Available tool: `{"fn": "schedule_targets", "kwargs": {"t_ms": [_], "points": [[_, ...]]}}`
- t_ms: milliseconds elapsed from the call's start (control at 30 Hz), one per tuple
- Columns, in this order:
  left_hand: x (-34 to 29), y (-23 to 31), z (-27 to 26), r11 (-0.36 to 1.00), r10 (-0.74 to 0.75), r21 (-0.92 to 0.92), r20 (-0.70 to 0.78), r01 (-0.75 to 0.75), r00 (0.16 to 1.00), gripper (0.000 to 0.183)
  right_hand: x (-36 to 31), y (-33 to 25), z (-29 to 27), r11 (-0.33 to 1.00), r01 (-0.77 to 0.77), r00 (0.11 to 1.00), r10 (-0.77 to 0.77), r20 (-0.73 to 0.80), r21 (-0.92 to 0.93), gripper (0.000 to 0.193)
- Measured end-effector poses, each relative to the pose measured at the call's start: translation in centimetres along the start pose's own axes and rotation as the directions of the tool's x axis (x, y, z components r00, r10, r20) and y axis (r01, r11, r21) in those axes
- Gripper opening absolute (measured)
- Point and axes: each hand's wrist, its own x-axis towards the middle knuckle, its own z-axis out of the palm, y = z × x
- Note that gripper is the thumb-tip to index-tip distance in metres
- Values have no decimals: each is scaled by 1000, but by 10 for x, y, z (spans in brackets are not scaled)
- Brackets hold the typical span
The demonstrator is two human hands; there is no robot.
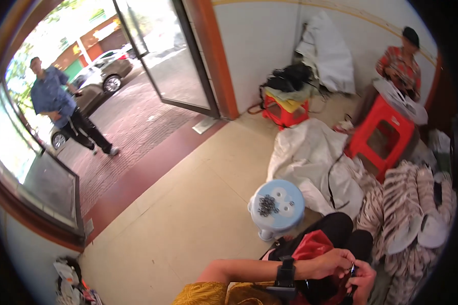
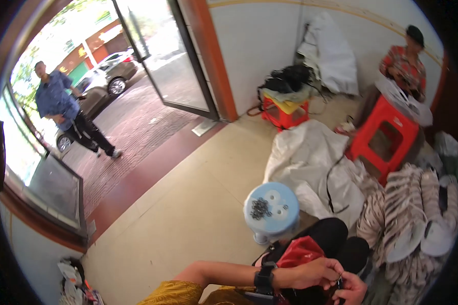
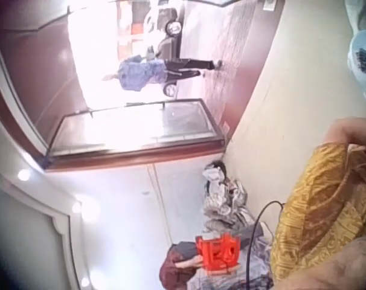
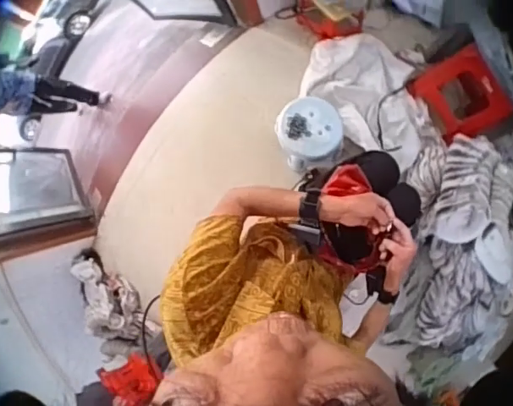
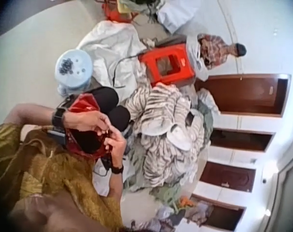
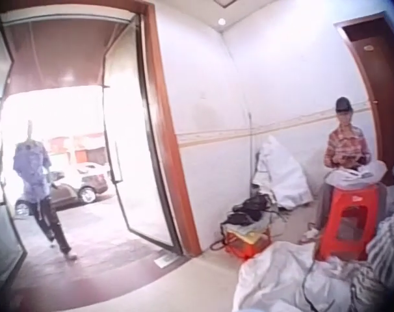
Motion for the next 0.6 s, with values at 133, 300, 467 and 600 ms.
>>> {"fn": "schedule_targets", "kwargs": {"t_ms": [133,300,467,600], "points": [[-3,7,-12,997,5,77,-18,-4,1000,14,-4,-35,26,972,-219,973,224,55,-79,46],[-9,13,-15,994,67,83,-7,-66,998,10,4,-36,31,984,-176,956,165,242,24,43],[-20,8,-11,993,101,59,-24,-100,995,10,4,-34,29,978,-207,947,196,254,20,46],[-15,0,-20,994,96,62,-73,-91,993,10,4,-29,28,984,-170,952,178,249,-54,45]]}}
